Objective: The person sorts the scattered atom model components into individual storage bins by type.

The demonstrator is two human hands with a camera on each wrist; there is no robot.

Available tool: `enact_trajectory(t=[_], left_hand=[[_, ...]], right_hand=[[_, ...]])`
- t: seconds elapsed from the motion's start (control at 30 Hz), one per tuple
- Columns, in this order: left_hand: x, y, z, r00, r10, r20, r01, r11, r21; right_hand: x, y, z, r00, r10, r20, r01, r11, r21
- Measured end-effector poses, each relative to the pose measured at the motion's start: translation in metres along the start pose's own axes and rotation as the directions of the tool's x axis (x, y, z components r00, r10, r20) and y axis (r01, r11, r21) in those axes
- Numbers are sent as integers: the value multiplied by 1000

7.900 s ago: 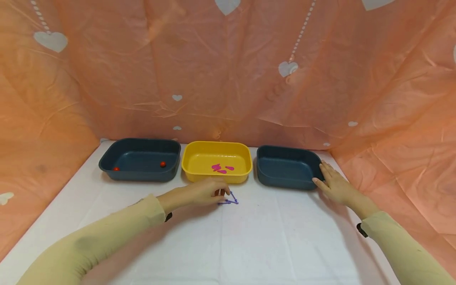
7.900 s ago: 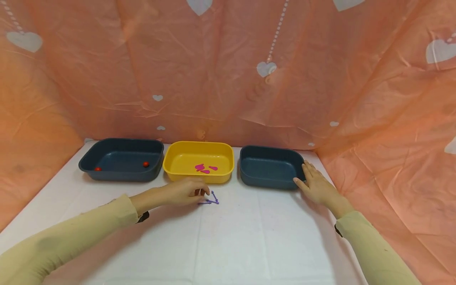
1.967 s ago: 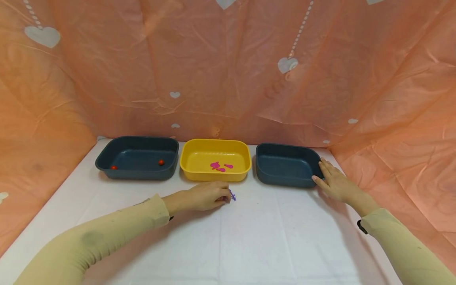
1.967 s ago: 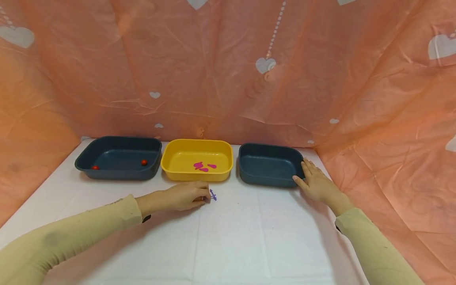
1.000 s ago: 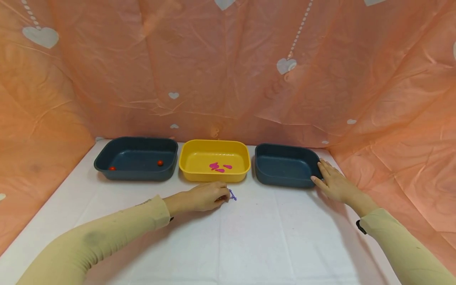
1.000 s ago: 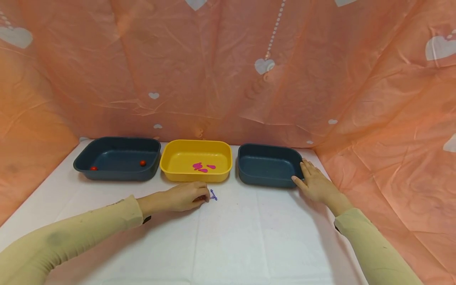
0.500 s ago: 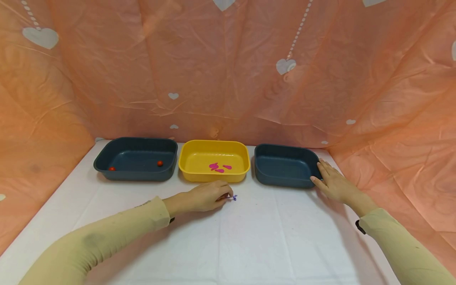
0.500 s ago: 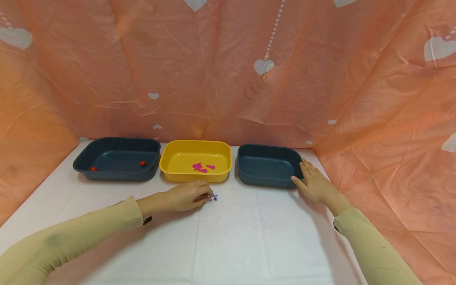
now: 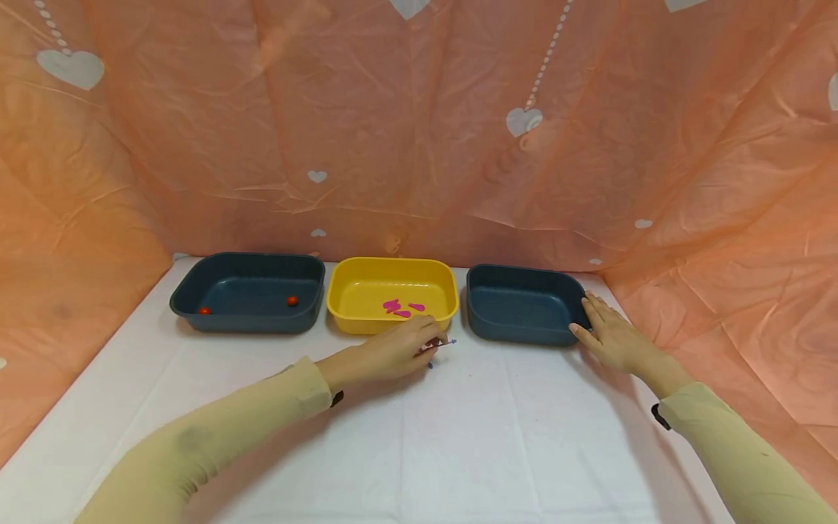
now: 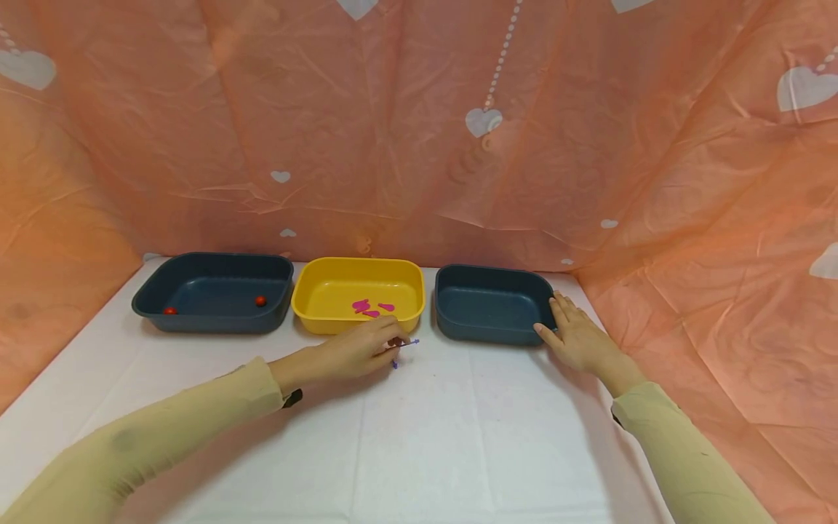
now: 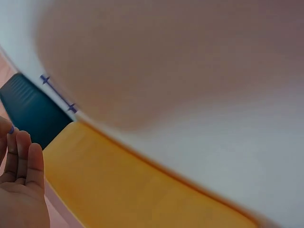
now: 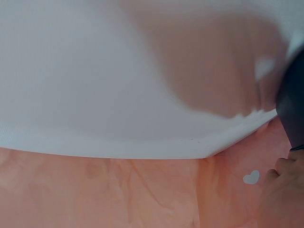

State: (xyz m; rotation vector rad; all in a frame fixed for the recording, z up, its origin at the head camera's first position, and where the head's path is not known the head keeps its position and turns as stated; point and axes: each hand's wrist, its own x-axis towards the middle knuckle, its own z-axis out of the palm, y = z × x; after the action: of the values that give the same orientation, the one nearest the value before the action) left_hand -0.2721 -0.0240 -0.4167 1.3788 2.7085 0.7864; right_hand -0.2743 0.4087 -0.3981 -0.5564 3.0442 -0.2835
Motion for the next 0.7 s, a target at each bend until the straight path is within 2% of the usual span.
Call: enact_trajectory(t=[0.13, 0.23, 0.53, 0.7], left_hand=[[13, 3, 0, 999, -17, -33, 16, 998, -57], [24, 5, -1, 998, -30, -57, 26, 997, -67], [63, 6, -1, 984, 66, -165, -65, 998, 12], [80, 11, 1, 991, 10, -132, -12, 1000, -20]], right_hand=[[0, 0, 0, 1000, 2, 6, -2, 1000, 0], [1, 0, 0, 1000, 3, 10, -3, 1000, 1], [1, 1, 0, 1000, 0, 11, 0, 1000, 4], [1, 1, 1, 1000, -1, 7, 1, 1000, 9]])
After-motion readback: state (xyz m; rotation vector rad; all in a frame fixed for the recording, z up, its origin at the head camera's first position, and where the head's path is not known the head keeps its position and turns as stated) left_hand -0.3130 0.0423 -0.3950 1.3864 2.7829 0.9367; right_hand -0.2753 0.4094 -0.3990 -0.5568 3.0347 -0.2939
